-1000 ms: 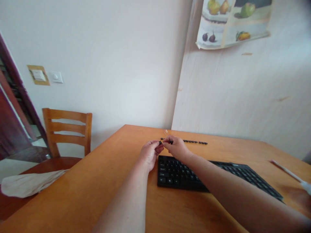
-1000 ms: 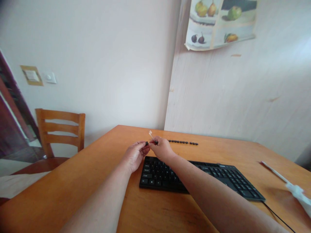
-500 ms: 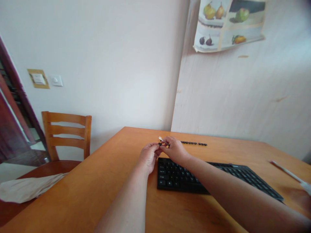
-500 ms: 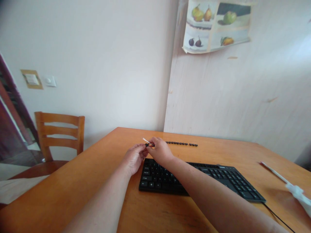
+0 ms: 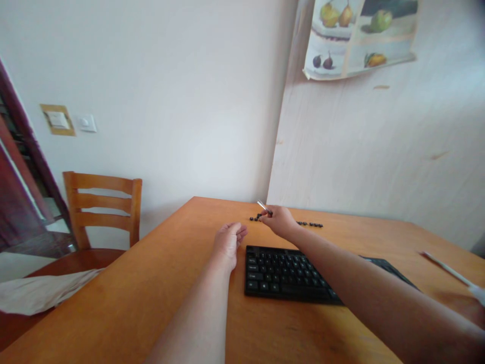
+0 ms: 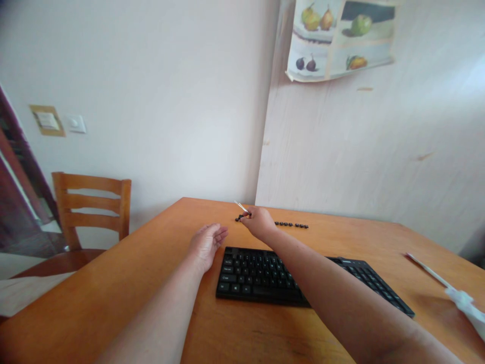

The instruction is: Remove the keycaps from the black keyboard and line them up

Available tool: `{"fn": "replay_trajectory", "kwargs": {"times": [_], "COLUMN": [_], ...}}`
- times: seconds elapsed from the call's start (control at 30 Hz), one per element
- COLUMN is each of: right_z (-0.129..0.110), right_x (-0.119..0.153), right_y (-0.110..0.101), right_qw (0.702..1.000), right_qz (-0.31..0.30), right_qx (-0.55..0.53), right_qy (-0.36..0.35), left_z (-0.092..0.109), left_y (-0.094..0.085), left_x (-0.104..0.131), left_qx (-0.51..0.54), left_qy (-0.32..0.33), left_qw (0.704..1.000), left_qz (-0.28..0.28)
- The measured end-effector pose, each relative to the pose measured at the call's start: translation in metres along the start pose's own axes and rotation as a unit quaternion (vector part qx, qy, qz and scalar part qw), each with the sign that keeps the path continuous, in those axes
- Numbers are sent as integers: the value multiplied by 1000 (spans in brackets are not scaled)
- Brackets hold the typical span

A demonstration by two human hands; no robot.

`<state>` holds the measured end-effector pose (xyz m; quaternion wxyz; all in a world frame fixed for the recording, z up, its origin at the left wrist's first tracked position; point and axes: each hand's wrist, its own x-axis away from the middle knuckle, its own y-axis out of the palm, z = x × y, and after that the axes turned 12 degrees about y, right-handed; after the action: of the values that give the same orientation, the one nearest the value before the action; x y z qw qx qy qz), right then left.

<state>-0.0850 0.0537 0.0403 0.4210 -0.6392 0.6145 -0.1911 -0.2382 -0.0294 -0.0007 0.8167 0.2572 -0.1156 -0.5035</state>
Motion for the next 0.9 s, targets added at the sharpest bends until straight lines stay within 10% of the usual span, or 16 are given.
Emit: {"fn": "replay_trajectory", "kwargs": {"times": [0.9], "right_z": [20], "right_x": [-55], "right_y": [55], "right_qw": [987], "right_qz": [-101], "right_qx": [109], "right_qy": [57], "left_z": [2], "left_y": [-3], "left_x": [-2], "left_qx": [14], "left_qy": [-11], "left_qw": [999], "left_qz": [43]}}
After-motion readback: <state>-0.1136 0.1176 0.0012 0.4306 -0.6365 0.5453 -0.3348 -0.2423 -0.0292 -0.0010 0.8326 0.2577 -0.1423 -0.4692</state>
